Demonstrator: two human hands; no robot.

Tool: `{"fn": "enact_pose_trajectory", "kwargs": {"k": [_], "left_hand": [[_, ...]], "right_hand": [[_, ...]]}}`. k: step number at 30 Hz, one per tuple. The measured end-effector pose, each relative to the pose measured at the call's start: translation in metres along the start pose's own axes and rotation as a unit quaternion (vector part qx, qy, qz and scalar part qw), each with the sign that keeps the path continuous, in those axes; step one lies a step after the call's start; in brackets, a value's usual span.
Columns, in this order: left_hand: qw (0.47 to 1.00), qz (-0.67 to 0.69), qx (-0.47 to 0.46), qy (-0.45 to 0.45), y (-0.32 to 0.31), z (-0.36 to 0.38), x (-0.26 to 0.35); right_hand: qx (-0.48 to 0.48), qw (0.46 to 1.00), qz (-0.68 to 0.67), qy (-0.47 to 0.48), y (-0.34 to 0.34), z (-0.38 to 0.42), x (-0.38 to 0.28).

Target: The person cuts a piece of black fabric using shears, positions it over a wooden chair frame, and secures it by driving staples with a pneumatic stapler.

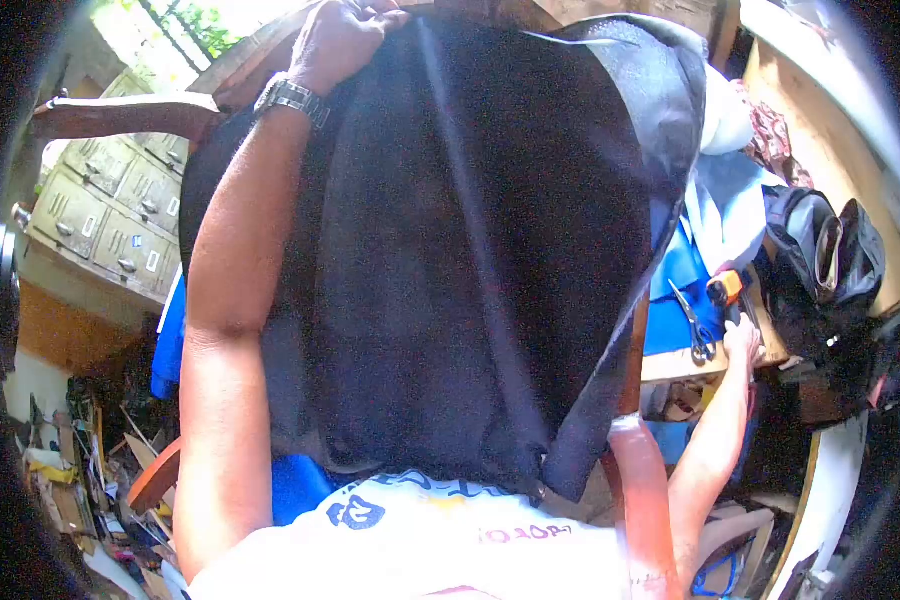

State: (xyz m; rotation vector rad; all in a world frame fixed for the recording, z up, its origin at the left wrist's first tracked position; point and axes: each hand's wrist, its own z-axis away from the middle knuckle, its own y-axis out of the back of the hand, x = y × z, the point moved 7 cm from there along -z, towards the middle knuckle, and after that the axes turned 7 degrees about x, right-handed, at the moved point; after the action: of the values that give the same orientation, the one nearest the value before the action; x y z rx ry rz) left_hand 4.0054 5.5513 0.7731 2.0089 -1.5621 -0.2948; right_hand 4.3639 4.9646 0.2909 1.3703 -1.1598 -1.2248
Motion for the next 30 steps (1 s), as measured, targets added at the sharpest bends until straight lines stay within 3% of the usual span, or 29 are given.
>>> {"fn": "enact_pose_trajectory", "kwargs": {"k": [1,2,5,6,7,9,13,18,24,30], "left_hand": [[1.000,-0.015,0.009,0.012,0.007,0.004,0.008],[0.999,-0.029,0.019,0.023,0.011,0.008,0.014],[0.995,-0.054,0.043,-0.066,0.009,0.008,0.017],[0.991,-0.081,0.067,-0.088,0.007,0.008,0.019],[0.990,-0.073,0.072,-0.100,0.001,0.009,0.021],[0.987,-0.066,0.089,-0.119,0.002,0.013,0.029],[0.971,-0.054,0.168,-0.160,-0.011,0.017,0.021],[0.975,0.051,0.146,-0.161,-0.033,0.010,0.016],[0.981,0.045,0.114,-0.151,-0.039,0.009,0.036],[0.981,0.020,0.103,-0.161,-0.039,0.011,0.048]], "right_hand": [[-0.016,0.999,-0.030,-0.020,0.031,0.019,-0.005],[0.098,0.995,0.008,0.006,0.052,0.034,0.002],[0.044,0.975,-0.215,-0.014,0.054,0.031,0.093],[0.030,0.956,-0.291,-0.017,0.071,0.049,0.099],[0.063,0.901,-0.423,-0.079,0.083,0.081,0.119],[0.028,0.837,-0.534,-0.117,0.115,0.152,0.128],[0.099,0.760,-0.621,-0.163,0.148,0.305,0.129],[0.290,0.700,-0.622,-0.198,0.214,0.480,0.149],[0.465,0.668,-0.572,-0.100,0.321,0.565,0.116],[0.334,0.625,-0.701,0.081,0.392,0.525,-0.024]]}}
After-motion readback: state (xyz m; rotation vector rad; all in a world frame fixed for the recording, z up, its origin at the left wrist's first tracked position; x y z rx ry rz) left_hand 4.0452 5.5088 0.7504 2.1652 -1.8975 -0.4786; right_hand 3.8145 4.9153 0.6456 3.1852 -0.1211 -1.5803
